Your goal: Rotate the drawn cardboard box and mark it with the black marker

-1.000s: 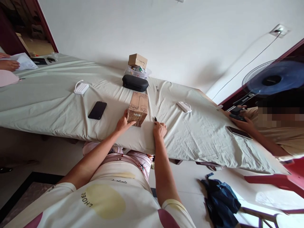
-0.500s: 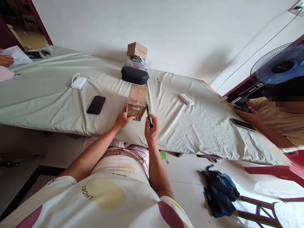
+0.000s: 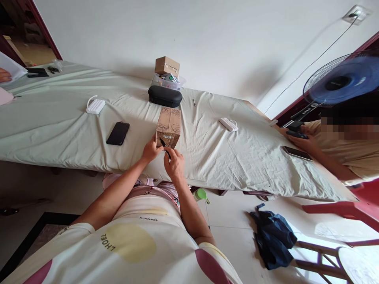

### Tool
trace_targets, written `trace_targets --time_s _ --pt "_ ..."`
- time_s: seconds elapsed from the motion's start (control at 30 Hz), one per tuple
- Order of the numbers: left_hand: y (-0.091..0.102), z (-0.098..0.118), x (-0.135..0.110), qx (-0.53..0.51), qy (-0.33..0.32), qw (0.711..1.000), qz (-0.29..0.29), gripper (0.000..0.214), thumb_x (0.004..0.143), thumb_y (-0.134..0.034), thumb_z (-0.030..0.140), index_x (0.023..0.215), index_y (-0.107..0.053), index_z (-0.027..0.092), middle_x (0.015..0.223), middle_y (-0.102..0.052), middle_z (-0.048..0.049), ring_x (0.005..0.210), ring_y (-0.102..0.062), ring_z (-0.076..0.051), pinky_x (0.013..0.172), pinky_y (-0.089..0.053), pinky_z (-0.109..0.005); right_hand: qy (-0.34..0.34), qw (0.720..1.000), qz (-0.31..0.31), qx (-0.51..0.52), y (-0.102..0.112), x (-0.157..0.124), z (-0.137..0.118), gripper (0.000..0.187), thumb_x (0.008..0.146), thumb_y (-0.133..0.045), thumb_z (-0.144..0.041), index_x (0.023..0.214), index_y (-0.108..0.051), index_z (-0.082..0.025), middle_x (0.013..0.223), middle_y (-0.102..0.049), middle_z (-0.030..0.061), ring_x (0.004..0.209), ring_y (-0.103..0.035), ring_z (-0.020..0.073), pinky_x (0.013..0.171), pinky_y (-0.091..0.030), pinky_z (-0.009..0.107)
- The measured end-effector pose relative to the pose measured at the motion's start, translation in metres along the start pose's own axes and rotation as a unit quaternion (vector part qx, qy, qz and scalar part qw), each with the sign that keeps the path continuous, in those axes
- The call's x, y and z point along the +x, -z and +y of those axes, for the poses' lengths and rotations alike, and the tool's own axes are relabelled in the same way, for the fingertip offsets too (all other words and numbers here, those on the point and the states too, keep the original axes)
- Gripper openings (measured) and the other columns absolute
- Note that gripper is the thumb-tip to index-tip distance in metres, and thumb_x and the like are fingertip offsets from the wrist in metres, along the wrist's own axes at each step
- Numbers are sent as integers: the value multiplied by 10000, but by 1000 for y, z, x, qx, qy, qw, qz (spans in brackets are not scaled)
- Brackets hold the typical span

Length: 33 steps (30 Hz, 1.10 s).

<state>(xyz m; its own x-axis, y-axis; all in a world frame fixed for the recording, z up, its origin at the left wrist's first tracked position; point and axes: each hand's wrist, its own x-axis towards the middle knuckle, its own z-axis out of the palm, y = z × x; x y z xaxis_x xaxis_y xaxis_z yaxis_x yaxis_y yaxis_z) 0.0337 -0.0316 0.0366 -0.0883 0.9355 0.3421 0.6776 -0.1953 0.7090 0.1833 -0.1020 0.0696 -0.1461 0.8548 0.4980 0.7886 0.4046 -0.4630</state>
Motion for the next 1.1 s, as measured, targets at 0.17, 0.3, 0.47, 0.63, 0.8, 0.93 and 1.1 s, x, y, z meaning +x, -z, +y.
trace_targets --time_s 0.17,0.3,0.47,0.63,0.8,0.93,1.1 --pt "-2 -1 0 1 9 1000 3 693 862 -786 376 1479 -519 206 1346 -710 -143 1213 -696 -305 1020 -542 -368 -24 997 69 13 21 -2 4 363 1009 -430 -324 1194 -733 -247 1085 -760 82 979 -714 220 930 -551 340" --pt "-3 -2 1 17 21 1000 2 707 854 -802 378 1478 -516 206 1312 -725 -150 1186 -708 -324 1004 -549 -388 -1 982 184 42 30 3 1 372 1037 -420 -391 1198 -712 -227 1060 -722 96 986 -690 228 944 -550 381" --pt "-4 -2 1 -2 20 1000 -6 738 875 -768 333 1522 -447 179 1349 -703 -163 1238 -687 -326 1030 -543 -399 -28 956 287 60 35 36 30 421 1054 -365 -390 1315 -634 -197 1190 -663 122 1130 -639 233 1023 -503 406" --pt "-5 -3 4 -13 29 999 5 857 848 -790 309 1575 -358 173 1497 -594 -196 1351 -616 -333 1102 -509 -414 -179 974 140 16 26 78 78 451 971 -414 -271 1336 -639 -128 1227 -672 172 1139 -610 255 1026 -471 397" --pt "-5 -4 2 -46 33 997 50 990 859 -771 399 1637 -212 149 1621 -440 -229 1499 -466 -310 1188 -440 -418 -226 968 -11 -106 3 78 97 455 954 -494 -235 1374 -667 -219 1323 -649 143 1218 -573 272 1074 -424 441" --pt "5 0 -4 -27 18 993 109 725 1012 -537 378 1635 -230 172 1628 -438 -200 1535 -415 -247 1239 -367 -383 -226 963 -46 -136 -5 70 101 437 972 -505 -240 1371 -682 -251 1332 -634 117 1237 -558 266 1072 -412 426" --pt "52 -12 -5 94 71 984 132 551 1031 -448 313 1533 -397 93 1583 -499 -202 1487 -467 -255 1239 -361 -362 -220 964 -56 -139 -5 70 102 417 984 -495 -290 1342 -706 -249 1336 -619 131 1250 -528 300 1061 -390 438"
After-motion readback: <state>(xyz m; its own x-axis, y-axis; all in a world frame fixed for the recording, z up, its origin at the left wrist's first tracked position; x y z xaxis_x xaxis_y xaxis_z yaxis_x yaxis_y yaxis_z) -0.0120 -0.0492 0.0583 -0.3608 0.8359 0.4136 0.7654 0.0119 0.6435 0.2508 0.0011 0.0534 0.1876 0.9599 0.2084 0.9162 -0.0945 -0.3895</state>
